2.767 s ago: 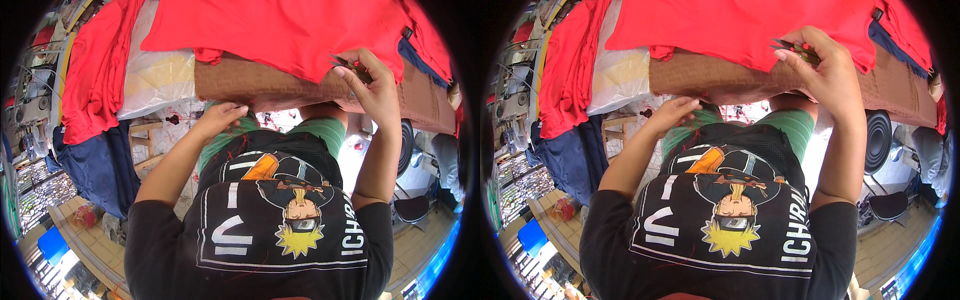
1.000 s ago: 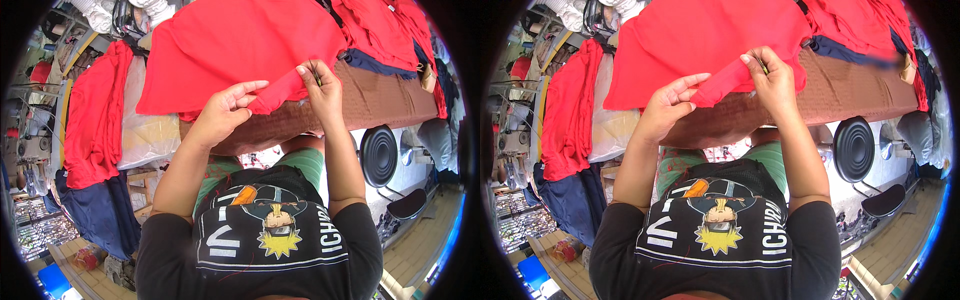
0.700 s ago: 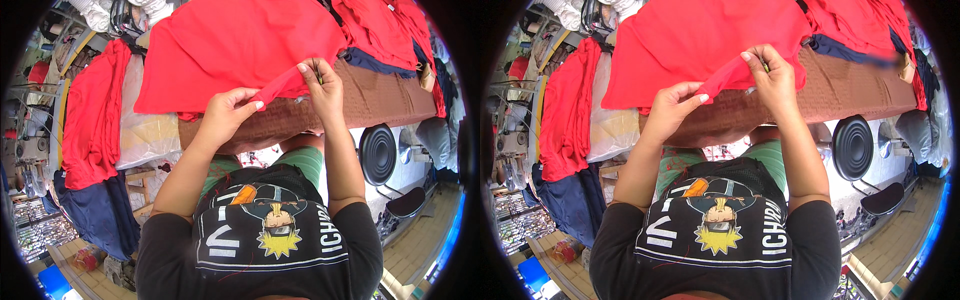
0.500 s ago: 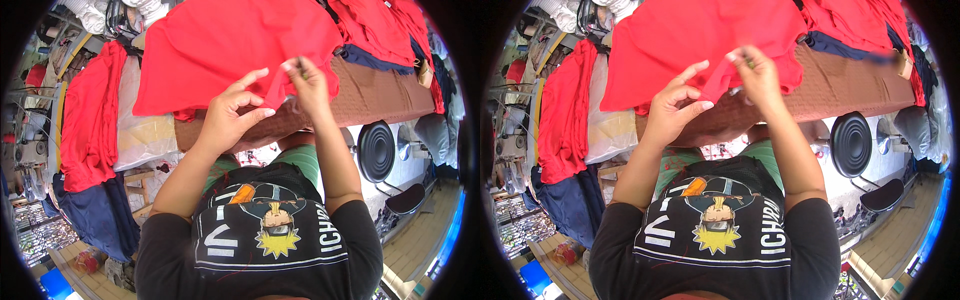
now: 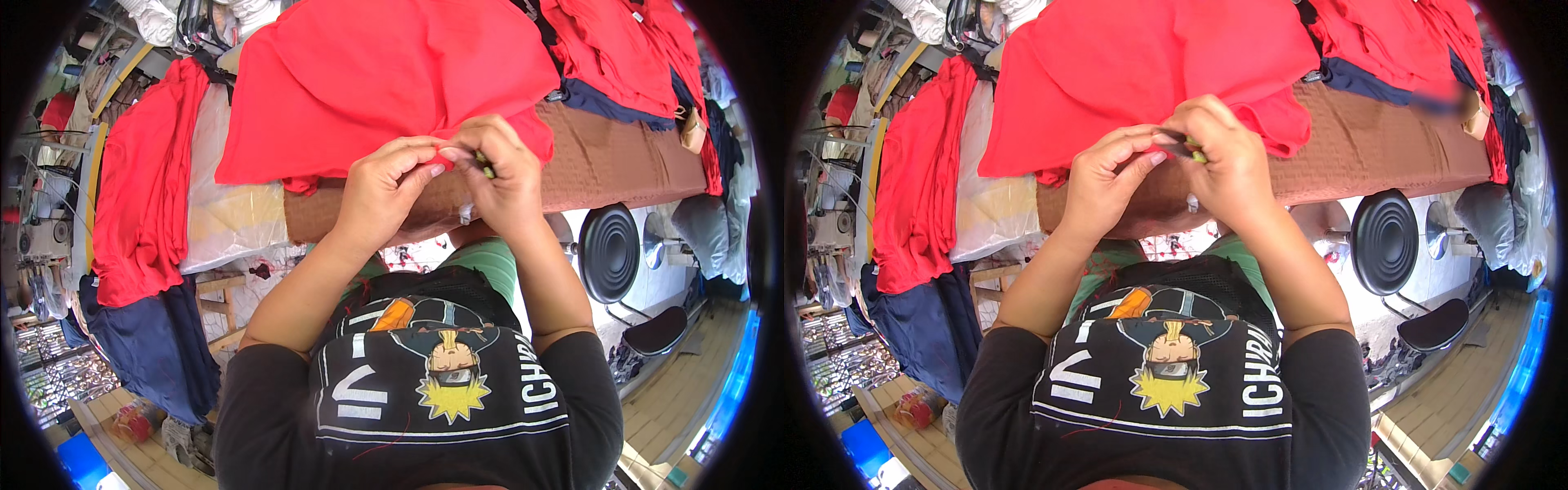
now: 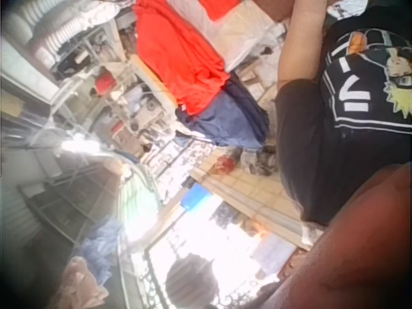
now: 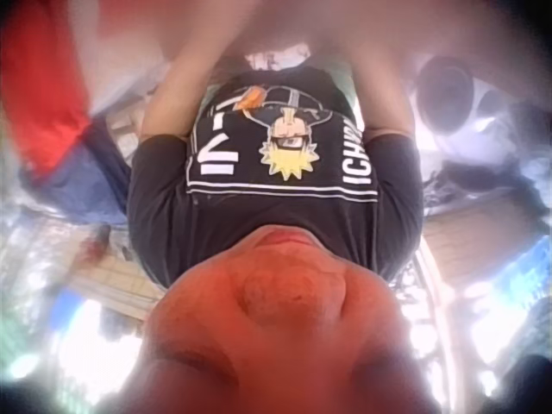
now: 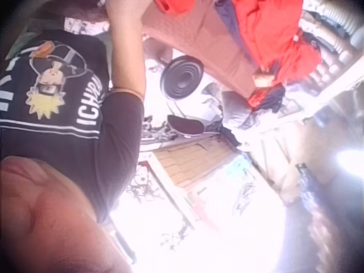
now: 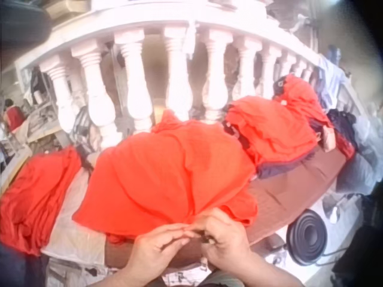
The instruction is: The person uses shears to trim excess threads and labels from several red t-shirts on a work table, handling and stacking the shirts as each is finished.
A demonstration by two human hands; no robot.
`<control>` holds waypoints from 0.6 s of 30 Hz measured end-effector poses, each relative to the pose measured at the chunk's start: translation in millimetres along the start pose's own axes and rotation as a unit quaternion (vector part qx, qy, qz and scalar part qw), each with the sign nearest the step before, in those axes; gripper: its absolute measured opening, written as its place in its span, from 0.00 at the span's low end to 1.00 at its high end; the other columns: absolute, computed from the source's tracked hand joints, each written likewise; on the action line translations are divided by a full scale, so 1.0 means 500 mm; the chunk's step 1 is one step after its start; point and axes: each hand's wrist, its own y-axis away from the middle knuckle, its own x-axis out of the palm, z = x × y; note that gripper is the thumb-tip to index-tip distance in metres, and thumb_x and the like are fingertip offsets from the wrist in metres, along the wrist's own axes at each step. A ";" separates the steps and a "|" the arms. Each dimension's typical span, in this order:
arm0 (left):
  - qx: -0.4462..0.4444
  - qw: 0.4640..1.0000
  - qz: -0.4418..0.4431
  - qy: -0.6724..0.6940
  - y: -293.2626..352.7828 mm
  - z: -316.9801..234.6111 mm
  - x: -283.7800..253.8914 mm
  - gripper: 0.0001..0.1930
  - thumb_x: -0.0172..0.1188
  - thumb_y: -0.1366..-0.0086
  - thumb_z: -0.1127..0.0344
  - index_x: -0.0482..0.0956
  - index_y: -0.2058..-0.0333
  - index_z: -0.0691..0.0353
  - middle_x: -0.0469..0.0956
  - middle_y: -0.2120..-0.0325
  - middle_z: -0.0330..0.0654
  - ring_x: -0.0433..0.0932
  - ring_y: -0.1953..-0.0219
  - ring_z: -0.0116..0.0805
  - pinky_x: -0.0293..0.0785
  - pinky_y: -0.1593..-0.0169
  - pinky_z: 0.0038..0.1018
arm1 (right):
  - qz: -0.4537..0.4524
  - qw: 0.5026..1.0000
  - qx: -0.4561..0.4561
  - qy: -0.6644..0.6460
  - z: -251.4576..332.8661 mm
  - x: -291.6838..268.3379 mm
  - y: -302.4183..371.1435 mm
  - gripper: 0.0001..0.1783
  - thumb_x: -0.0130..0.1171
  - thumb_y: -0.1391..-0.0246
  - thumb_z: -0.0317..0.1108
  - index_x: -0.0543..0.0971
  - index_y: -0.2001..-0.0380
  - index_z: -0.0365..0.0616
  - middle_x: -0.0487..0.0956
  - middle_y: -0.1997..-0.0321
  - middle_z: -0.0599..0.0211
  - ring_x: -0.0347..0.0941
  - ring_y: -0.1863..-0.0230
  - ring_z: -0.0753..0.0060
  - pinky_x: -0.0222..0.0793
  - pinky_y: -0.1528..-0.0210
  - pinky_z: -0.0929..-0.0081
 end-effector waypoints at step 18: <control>0.045 0.993 0.103 -0.037 0.000 -0.009 -0.046 0.07 0.53 0.32 0.73 0.77 0.60 0.69 0.77 0.58 0.46 0.75 0.53 0.34 0.69 0.47 0.27 | 0.148 0.982 -0.067 0.095 0.015 -0.089 -0.024 0.16 0.66 0.56 0.32 0.79 0.60 0.46 0.79 0.62 0.69 0.74 0.55 0.64 0.60 0.46 0.66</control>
